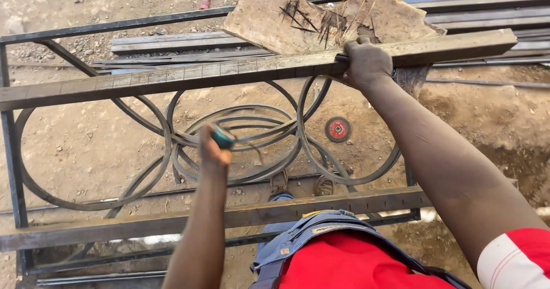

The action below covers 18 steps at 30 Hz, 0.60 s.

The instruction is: The person measures and marks a metal frame using a try square and a marker. They repeatedly position the square on the metal bar to create evenly spaced marks along its length.

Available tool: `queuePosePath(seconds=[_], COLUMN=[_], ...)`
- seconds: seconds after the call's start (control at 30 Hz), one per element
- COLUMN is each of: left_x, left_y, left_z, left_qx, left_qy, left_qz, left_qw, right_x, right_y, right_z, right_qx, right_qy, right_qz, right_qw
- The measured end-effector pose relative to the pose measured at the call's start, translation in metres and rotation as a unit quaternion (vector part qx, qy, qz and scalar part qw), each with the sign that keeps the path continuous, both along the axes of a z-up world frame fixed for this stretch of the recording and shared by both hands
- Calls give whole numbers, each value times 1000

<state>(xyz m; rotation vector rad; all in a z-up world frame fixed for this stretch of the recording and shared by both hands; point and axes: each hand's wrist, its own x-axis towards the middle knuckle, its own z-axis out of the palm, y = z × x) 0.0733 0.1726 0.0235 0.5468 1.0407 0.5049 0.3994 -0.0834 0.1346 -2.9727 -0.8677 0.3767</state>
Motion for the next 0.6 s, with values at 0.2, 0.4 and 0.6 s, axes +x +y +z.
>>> queuePosePath(seconds=[0.2, 0.4, 0.6], left_x=[70, 68, 33], left_y=[116, 160, 74], left_z=[-11, -124, -40], left_qx=[-23, -67, -12], left_qy=[22, -33, -56], left_qz=[39, 35, -22], left_qw=[999, 997, 998], right_x=[-20, -36, -46], right_y=[14, 3, -90], right_z=[27, 52, -18], right_qx=[-27, -16, 55], right_qy=[18, 35, -241], right_qz=[-44, 5, 47], right_qw=[999, 999, 968])
